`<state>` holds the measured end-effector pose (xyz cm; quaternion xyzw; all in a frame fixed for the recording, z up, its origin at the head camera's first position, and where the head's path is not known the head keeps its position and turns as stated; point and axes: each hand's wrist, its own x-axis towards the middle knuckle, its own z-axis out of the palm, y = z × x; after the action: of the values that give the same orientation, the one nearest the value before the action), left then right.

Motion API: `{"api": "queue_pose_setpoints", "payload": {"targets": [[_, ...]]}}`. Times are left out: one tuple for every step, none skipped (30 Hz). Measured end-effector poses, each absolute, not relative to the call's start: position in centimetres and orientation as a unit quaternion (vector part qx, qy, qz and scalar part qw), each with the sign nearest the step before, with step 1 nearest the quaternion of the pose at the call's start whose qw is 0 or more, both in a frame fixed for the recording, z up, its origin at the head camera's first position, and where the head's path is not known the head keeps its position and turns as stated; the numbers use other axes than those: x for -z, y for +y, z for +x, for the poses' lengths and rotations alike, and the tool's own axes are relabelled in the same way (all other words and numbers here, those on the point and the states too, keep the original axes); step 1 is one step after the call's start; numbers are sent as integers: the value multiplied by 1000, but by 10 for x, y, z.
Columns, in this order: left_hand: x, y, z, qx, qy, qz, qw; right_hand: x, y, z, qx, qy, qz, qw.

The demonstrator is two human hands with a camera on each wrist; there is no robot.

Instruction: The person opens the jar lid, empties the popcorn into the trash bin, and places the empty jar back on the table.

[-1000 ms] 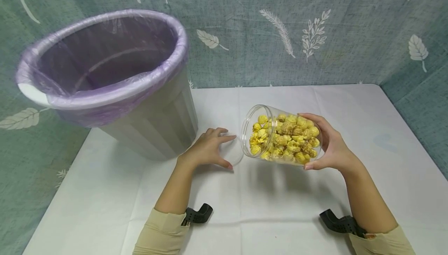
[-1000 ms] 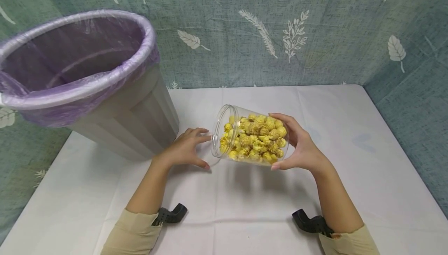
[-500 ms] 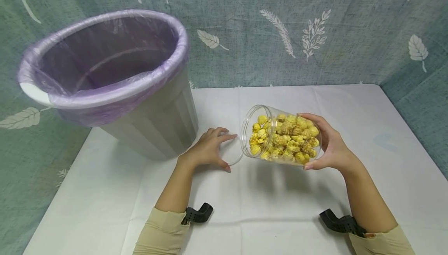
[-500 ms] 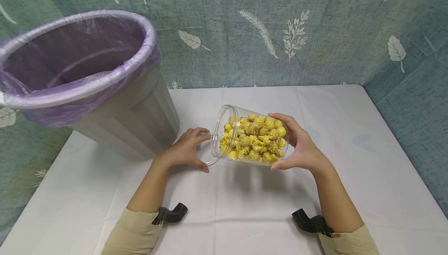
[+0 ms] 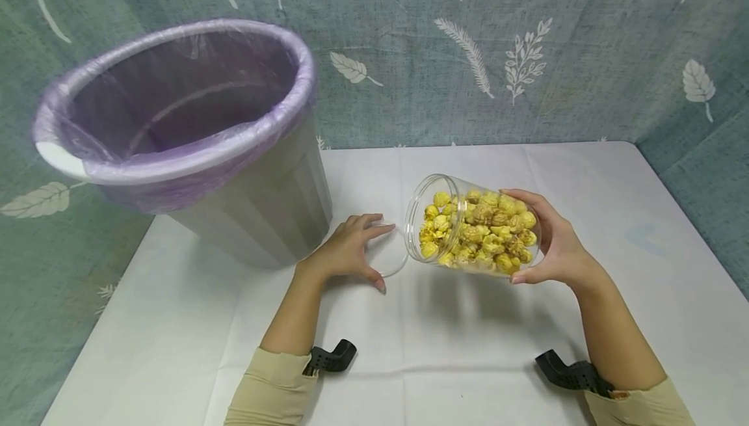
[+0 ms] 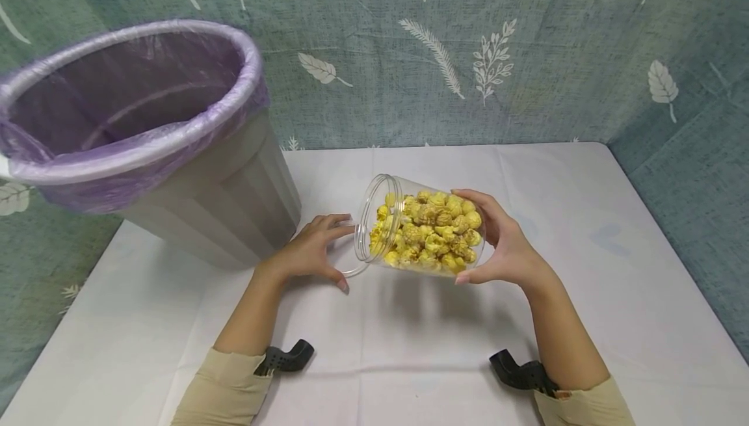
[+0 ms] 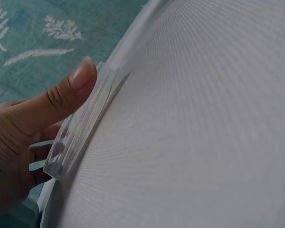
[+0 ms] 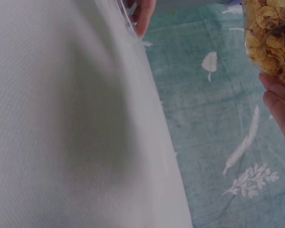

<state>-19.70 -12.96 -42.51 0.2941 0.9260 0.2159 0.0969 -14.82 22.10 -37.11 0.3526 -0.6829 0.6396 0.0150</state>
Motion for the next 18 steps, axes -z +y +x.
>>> {"api": "queue_pose_setpoints", "payload": {"targets": [[424, -130, -197, -214, 927, 293, 93, 371, 221, -148, -639, -683, 353, 15], [424, -130, -196, -212, 928, 292, 88, 370, 221, -149, -640, -681, 355, 16], [423, -130, -196, -210, 929, 293, 82, 369, 221, -149, -638, -685, 352, 15], [422, -130, -196, -208, 930, 293, 76, 369, 221, -149, -638, -685, 352, 15], [421, -130, -196, -208, 930, 294, 70, 368, 221, -149, -639, -683, 353, 16], [420, -130, -196, -208, 930, 297, 63, 368, 222, -149, -640, -681, 356, 16], [418, -129, -195, -209, 929, 299, 56, 368, 222, -150, -640, -681, 355, 17], [417, -129, -195, -212, 929, 301, 48, 368, 222, -150, -643, -677, 357, 19], [414, -129, -193, -214, 928, 302, 38, 368, 222, -150, -646, -674, 358, 20], [412, -128, -192, -216, 928, 303, 26, 368, 221, -150, -647, -673, 358, 21], [409, -128, -191, -219, 927, 305, 12, 368, 221, -149, -648, -673, 357, 23], [405, -128, -189, -222, 926, 306, -1, 369, 221, -149, -649, -673, 354, 22], [402, -127, -187, -225, 924, 308, -13, 368, 222, -148, -649, -677, 346, 21], [399, -127, -186, -227, 923, 311, -27, 368, 222, -147, -651, -676, 345, 20], [396, -126, -185, -227, 921, 313, -39, 368, 222, -147, -653, -675, 343, 20], [393, -126, -184, -227, 920, 317, -50, 368, 223, -145, -655, -676, 338, 18], [391, -125, -184, -226, 918, 321, -58, 367, 224, -145, -659, -672, 338, 18], [389, -125, -183, -224, 916, 325, -66, 367, 225, -144, -662, -671, 334, 16]]}}
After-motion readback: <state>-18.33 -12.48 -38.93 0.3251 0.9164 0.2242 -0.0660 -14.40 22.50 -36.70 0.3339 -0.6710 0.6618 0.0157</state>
